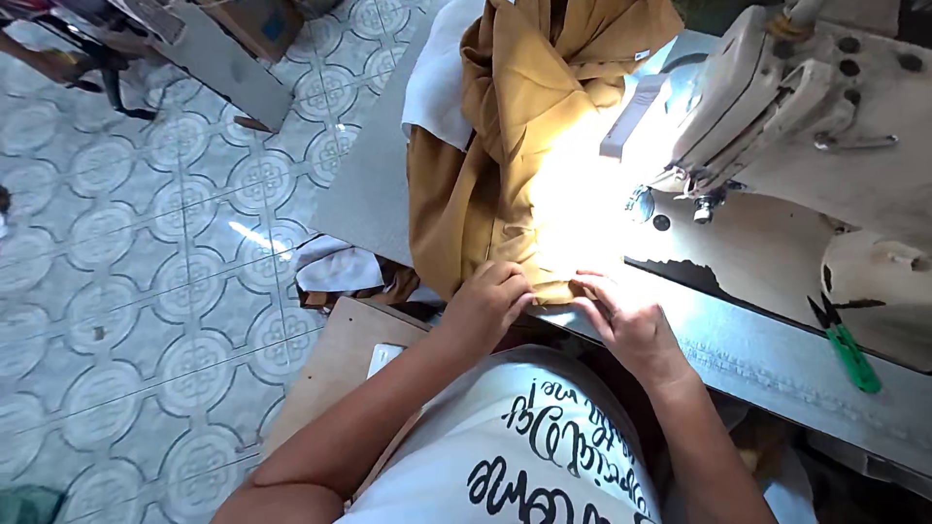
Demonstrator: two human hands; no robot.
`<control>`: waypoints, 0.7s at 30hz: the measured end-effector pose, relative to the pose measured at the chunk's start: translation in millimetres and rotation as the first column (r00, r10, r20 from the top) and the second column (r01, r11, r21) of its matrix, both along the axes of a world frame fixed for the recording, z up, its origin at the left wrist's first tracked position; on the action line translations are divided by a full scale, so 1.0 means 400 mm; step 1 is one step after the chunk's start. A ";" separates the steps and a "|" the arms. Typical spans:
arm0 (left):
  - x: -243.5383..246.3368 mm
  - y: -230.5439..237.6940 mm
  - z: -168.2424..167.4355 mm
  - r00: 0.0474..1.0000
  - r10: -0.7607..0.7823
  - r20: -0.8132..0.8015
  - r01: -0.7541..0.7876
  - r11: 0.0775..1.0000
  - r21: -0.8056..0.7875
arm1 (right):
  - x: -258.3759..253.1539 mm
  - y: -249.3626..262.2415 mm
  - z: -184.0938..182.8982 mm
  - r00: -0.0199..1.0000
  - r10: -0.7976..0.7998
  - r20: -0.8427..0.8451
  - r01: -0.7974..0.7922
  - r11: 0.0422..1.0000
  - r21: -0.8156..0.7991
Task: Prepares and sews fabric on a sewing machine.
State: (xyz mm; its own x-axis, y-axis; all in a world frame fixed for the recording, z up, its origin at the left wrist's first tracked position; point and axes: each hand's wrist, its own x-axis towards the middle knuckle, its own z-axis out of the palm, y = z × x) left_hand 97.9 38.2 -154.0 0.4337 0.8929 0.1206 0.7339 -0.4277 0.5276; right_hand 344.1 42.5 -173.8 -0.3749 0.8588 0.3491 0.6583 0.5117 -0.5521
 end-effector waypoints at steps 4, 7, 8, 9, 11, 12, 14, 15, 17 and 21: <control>0.008 0.005 0.017 1.000 0.029 0.007 -0.029 0.999 0.031 | -0.022 0.003 -0.004 0.999 -0.031 0.029 0.029 0.998 0.061; 0.016 0.002 0.012 1.000 0.012 -0.027 -0.012 1.000 0.012 | -0.029 0.010 -0.010 0.996 -0.075 0.051 0.070 0.994 0.089; 0.016 0.000 0.008 1.000 0.003 -0.027 -0.003 1.000 0.011 | -0.028 0.011 -0.011 0.996 -0.075 0.042 0.071 0.994 0.079; 0.015 -0.002 0.003 1.000 0.000 -0.025 0.000 1.000 0.016 | -0.025 0.013 -0.010 0.997 -0.070 0.024 0.069 0.996 0.061; 0.012 -0.002 -0.001 1.000 0.009 -0.018 -0.008 1.000 0.017 | -0.018 0.017 -0.006 0.998 -0.055 -0.016 0.055 0.998 0.018; 0.011 -0.001 -0.001 1.000 0.013 -0.014 -0.013 1.000 0.017 | -0.013 0.018 -0.005 0.998 -0.046 -0.040 0.046 0.999 -0.003; 0.011 0.001 0.002 1.000 0.015 -0.002 -0.015 1.000 0.002 | -0.004 0.018 -0.002 0.997 -0.025 -0.074 0.022 0.999 -0.042; 0.011 0.003 0.004 1.000 0.021 0.003 -0.021 1.000 -0.003 | -0.002 0.017 0.000 0.997 -0.015 -0.074 0.011 0.999 -0.051; 0.016 0.005 0.012 0.999 0.051 -0.007 -0.051 0.999 -0.002 | -0.007 0.015 0.004 0.999 -0.007 -0.036 0.006 0.999 -0.039; 0.036 0.005 0.008 0.991 0.110 -0.070 -0.104 0.991 0.089 | -0.040 0.014 -0.005 0.994 -0.104 0.034 0.101 0.992 0.075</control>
State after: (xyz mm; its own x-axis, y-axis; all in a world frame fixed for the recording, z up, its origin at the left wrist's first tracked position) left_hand 112.4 40.2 -150.7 0.3470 0.9226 0.1687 0.8139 -0.3856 0.4347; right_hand 328.0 48.3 -175.6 -0.3001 0.8664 0.3991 0.7292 0.4781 -0.4895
